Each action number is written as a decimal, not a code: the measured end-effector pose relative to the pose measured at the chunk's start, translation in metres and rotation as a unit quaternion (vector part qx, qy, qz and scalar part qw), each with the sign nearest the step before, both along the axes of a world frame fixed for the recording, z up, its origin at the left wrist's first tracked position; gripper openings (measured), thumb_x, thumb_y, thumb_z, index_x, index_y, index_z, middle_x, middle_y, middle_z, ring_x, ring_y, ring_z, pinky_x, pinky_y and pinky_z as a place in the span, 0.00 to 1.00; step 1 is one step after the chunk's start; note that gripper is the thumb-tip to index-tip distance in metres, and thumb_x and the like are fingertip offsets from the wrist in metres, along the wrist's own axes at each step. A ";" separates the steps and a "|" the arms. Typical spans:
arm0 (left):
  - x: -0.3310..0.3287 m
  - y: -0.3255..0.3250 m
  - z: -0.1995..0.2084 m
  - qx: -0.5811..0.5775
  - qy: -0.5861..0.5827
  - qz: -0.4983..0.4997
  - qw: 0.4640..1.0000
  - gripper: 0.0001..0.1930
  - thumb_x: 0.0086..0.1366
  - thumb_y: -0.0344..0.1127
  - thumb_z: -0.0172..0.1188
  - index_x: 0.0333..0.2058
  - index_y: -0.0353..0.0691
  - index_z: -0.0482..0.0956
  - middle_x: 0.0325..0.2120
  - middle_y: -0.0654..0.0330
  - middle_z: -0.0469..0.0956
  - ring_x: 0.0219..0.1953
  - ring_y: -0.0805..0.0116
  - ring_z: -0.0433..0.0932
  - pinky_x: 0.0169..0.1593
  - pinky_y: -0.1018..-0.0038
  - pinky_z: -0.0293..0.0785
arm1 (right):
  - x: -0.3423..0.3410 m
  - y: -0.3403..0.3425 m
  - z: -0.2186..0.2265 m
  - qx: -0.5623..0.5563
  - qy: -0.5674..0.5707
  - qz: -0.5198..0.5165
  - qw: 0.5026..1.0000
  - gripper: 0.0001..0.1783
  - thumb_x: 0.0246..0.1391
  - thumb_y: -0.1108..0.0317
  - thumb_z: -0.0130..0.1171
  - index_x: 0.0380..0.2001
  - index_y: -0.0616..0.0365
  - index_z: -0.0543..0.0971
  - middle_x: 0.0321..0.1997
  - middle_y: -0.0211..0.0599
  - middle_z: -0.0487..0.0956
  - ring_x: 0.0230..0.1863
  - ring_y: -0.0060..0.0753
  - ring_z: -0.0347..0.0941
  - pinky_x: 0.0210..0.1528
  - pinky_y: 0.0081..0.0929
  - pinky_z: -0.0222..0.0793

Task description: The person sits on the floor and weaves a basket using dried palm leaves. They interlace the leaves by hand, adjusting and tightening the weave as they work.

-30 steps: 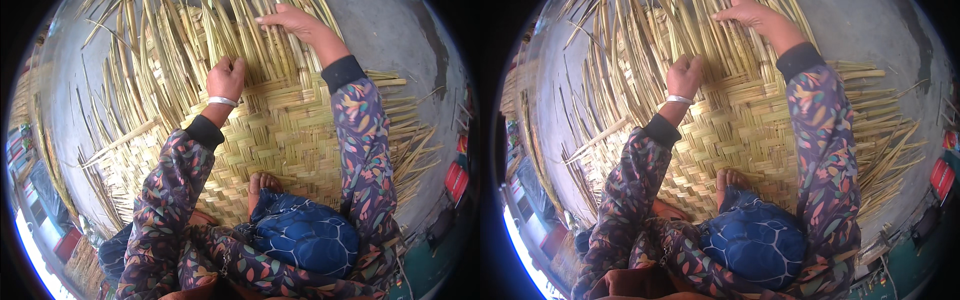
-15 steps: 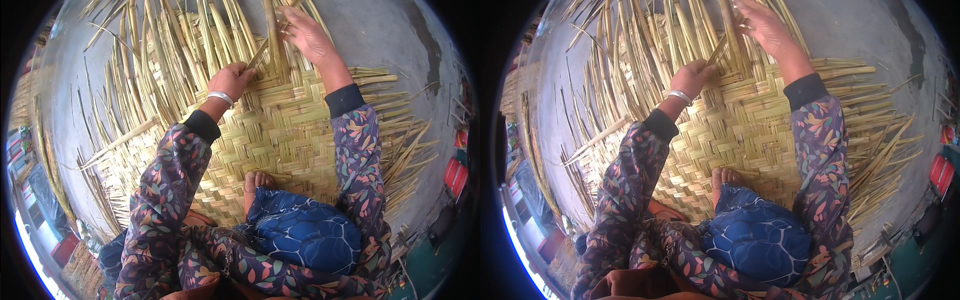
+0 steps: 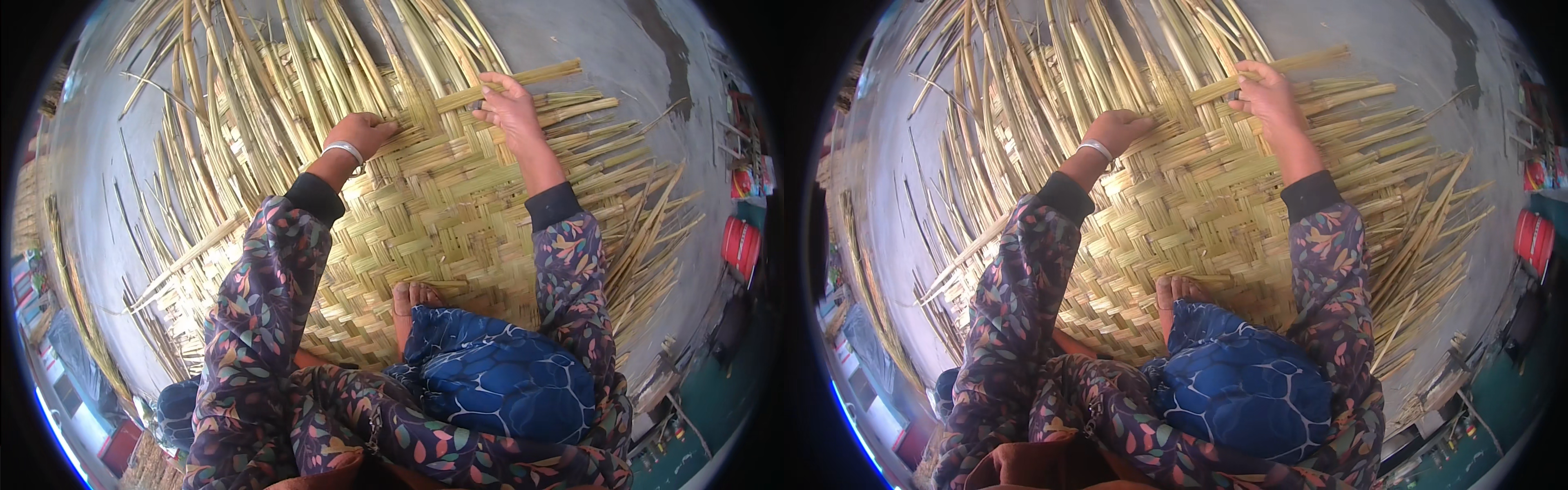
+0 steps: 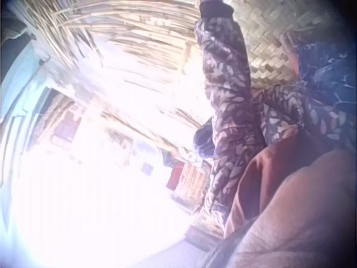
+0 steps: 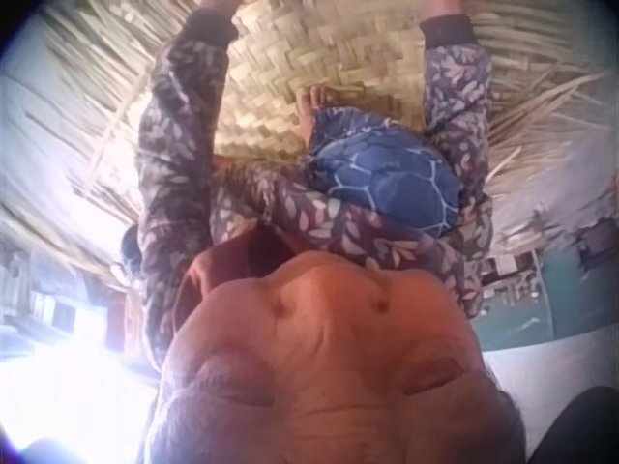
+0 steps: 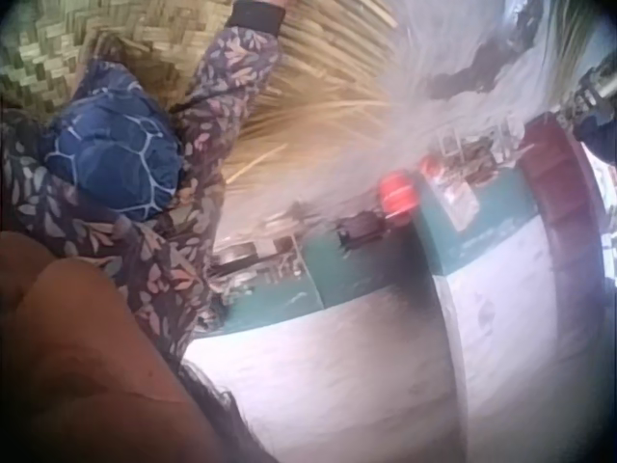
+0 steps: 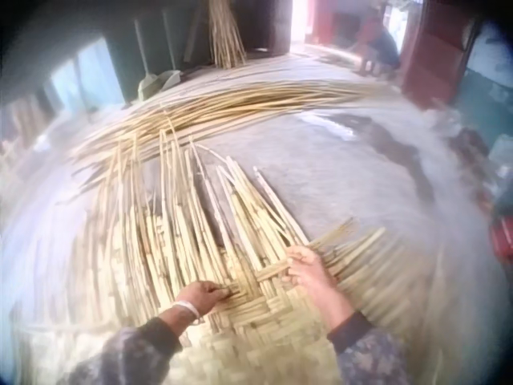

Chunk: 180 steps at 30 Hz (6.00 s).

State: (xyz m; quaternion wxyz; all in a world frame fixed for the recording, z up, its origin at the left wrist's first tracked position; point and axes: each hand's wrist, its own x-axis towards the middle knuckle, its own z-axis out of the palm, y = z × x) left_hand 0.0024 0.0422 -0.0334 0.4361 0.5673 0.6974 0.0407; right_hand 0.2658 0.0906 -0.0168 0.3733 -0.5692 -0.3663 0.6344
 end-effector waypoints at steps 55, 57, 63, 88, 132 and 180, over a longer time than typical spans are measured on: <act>0.004 -0.002 0.001 0.031 -0.018 0.055 0.998 0.19 0.56 0.52 0.58 0.36 0.43 0.82 0.31 0.54 0.81 0.37 0.59 0.79 0.43 0.69 0.72 | 0.005 0.009 -0.006 -0.086 0.228 -0.204 0.948 0.16 0.50 0.63 0.65 0.40 0.54 0.72 0.38 0.35 0.74 0.36 0.31 0.73 0.32 0.22 0.69; 0.004 -0.002 0.004 0.023 -0.022 0.056 0.998 0.20 0.56 0.51 0.59 0.38 0.40 0.81 0.32 0.53 0.81 0.38 0.60 0.79 0.44 0.69 0.72 | 0.006 0.009 -0.007 -0.052 0.215 -0.181 0.958 0.15 0.49 0.63 0.65 0.38 0.53 0.74 0.37 0.32 0.75 0.35 0.28 0.72 0.32 0.21 0.68; 0.008 -0.004 0.009 0.024 0.003 0.045 0.999 0.19 0.57 0.51 0.58 0.38 0.44 0.82 0.33 0.54 0.81 0.38 0.58 0.79 0.44 0.68 0.72 | 0.018 0.016 -0.006 -0.030 0.102 -0.097 0.990 0.14 0.49 0.64 0.65 0.37 0.56 0.75 0.35 0.30 0.76 0.34 0.24 0.72 0.32 0.22 0.70; 0.115 0.047 0.038 0.087 0.009 -0.065 0.994 0.19 0.53 0.52 0.61 0.31 0.40 0.83 0.26 0.52 0.80 0.33 0.55 0.79 0.41 0.63 0.74 | 0.053 0.001 0.001 -0.045 0.147 0.043 0.987 0.17 0.57 0.61 0.57 0.43 0.62 0.71 0.39 0.37 0.77 0.39 0.30 0.75 0.41 0.25 0.73; 0.116 0.027 0.024 0.229 -0.069 0.259 0.936 0.17 0.51 0.37 0.59 0.37 0.31 0.74 0.17 0.56 0.78 0.20 0.67 0.78 0.28 0.72 0.73 | -0.007 0.092 0.006 0.060 -0.081 0.286 0.953 0.20 0.46 0.59 0.67 0.39 0.60 0.76 0.32 0.26 0.76 0.35 0.17 0.69 0.38 0.18 0.65; 0.111 0.048 0.021 0.055 0.008 -0.043 0.998 0.16 0.57 0.43 0.55 0.42 0.47 0.78 0.39 0.55 0.79 0.43 0.56 0.77 0.47 0.65 0.71 | 0.067 0.030 -0.010 0.079 -0.195 -0.055 0.976 0.17 0.57 0.69 0.54 0.50 0.56 0.73 0.34 0.32 0.77 0.27 0.19 0.76 0.22 0.14 0.67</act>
